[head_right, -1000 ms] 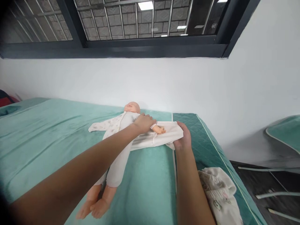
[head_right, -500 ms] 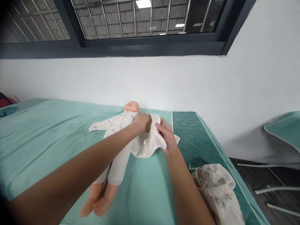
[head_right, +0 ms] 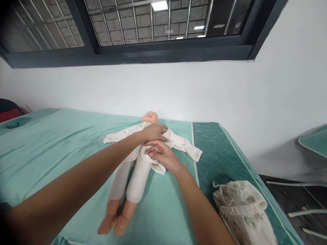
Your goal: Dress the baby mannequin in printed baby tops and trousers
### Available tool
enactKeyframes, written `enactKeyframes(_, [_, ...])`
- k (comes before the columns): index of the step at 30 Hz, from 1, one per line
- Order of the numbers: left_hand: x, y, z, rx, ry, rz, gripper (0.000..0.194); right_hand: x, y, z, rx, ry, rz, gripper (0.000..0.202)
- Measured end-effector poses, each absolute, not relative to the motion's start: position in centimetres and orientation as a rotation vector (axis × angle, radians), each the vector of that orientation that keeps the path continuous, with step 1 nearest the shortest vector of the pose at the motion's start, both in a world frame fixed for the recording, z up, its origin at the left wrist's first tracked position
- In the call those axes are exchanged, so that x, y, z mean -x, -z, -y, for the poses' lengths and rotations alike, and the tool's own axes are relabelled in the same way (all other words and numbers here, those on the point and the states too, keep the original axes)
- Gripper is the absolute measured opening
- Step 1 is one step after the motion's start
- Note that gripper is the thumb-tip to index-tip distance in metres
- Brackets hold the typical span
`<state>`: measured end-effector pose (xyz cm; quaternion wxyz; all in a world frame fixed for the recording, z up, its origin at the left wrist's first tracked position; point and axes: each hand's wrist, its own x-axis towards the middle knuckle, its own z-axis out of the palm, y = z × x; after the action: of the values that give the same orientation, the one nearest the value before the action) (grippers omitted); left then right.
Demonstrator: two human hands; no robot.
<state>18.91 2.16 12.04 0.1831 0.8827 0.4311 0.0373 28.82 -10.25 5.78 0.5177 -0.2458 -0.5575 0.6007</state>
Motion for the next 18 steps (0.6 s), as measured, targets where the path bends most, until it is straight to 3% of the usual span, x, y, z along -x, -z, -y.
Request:
enactKeyframes(4, [-19.7, -11.2, -1.8, -2.558, -0.283, -1.374, 0.039, -29.0, -5.7, 10.2, 0.617, -1.394, 1.396, 0.028])
enactKeyframes(10, [-18.3, -12.3, -3.3, -2.429, -0.728, -1.56, 0.025, -28.9, -4.6, 9.4, 0.963, -0.821, 1.415, 0.028])
enactKeyframes(15, [-16.8, -12.6, -4.4, -2.276, -0.733, -1.629, 0.015, -29.7, -4.6, 9.6, 1.126, -0.555, 1.761, 0.056])
enactKeyframes(16, [-16.7, -12.5, -4.5, -2.274, -0.721, -1.628, 0.015, -30.0, -4.6, 9.6, 1.152, -0.561, 1.803, 0.057])
enactKeyframes(18, [-16.6, -12.3, -4.6, -2.28, -0.711, -1.613, 0.015, -30.7, -4.7, 9.5, 1.191, -0.648, 1.831, 0.04])
